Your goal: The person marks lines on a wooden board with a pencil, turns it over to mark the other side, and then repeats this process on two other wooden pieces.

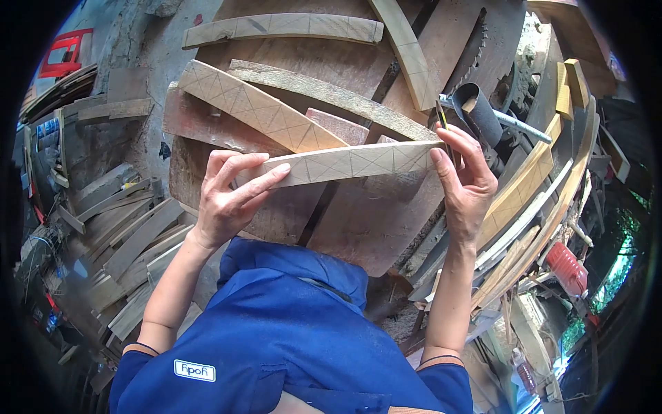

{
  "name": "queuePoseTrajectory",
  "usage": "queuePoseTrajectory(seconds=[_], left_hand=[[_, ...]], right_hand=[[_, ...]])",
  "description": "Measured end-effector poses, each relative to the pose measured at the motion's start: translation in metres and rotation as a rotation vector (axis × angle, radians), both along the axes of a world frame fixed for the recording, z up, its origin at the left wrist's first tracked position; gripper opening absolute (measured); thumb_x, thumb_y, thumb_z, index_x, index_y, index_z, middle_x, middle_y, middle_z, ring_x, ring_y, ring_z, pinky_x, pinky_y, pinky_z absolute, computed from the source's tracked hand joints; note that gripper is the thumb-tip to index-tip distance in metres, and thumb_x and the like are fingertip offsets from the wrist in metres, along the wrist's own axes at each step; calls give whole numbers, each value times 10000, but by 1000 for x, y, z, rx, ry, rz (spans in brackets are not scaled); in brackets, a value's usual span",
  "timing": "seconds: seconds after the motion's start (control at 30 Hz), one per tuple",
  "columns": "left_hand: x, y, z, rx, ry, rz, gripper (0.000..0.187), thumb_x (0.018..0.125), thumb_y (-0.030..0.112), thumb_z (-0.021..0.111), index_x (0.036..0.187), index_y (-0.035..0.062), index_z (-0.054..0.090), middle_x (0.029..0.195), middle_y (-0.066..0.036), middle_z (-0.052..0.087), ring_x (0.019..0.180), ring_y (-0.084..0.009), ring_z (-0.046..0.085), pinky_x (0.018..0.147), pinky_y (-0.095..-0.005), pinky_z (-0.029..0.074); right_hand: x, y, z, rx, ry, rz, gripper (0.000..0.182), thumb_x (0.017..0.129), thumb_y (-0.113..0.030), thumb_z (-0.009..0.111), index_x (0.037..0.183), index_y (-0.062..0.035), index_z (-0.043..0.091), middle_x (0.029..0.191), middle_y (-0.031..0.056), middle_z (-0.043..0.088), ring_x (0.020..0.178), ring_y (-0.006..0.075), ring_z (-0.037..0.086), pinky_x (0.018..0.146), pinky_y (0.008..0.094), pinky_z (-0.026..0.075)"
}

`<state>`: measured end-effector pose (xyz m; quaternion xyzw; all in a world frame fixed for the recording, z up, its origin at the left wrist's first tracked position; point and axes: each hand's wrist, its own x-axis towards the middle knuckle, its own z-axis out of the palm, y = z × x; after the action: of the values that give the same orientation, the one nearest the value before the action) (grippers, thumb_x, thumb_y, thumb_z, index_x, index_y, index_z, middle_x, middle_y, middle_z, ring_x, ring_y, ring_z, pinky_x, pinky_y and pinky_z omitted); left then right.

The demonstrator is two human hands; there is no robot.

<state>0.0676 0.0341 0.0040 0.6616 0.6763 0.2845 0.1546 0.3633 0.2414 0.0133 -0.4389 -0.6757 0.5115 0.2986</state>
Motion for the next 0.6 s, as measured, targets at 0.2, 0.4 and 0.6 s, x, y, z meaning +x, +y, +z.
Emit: queuePoseTrajectory(seconds=[0.2, 0.4, 0.6], left_hand=[[0, 0, 3, -44, -27, -17, 644, 700, 0, 817, 1277, 281, 754, 1257, -45, 650, 1078, -286, 598, 945, -419, 563], [0, 1, 3, -63, -69, -33, 599, 748, -7, 797, 1282, 259, 751, 1281, -67, 659, 1097, -308, 614, 935, -430, 576], [0, 1, 4, -70, -95, -31, 594, 752, -7, 795, 1283, 255, 749, 1287, -67, 656, 1086, -307, 617, 936, -428, 577]], right_hand=[[-1, -1, 1, -2, -12, -1, 317, 921, -52, 780, 1235, -46, 734, 1290, 125, 695, 1248, 209, 636, 1124, 362, 463], [-2, 1, 0, -13, -7, -6, 325, 923, -47, 777, 1244, -44, 730, 1296, 117, 687, 1251, 205, 632, 1130, 357, 463], [0, 2, -2, -8, -11, 12, 335, 927, -45, 772, 1258, -48, 725, 1303, 107, 682, 1256, 201, 628, 1134, 357, 460]])
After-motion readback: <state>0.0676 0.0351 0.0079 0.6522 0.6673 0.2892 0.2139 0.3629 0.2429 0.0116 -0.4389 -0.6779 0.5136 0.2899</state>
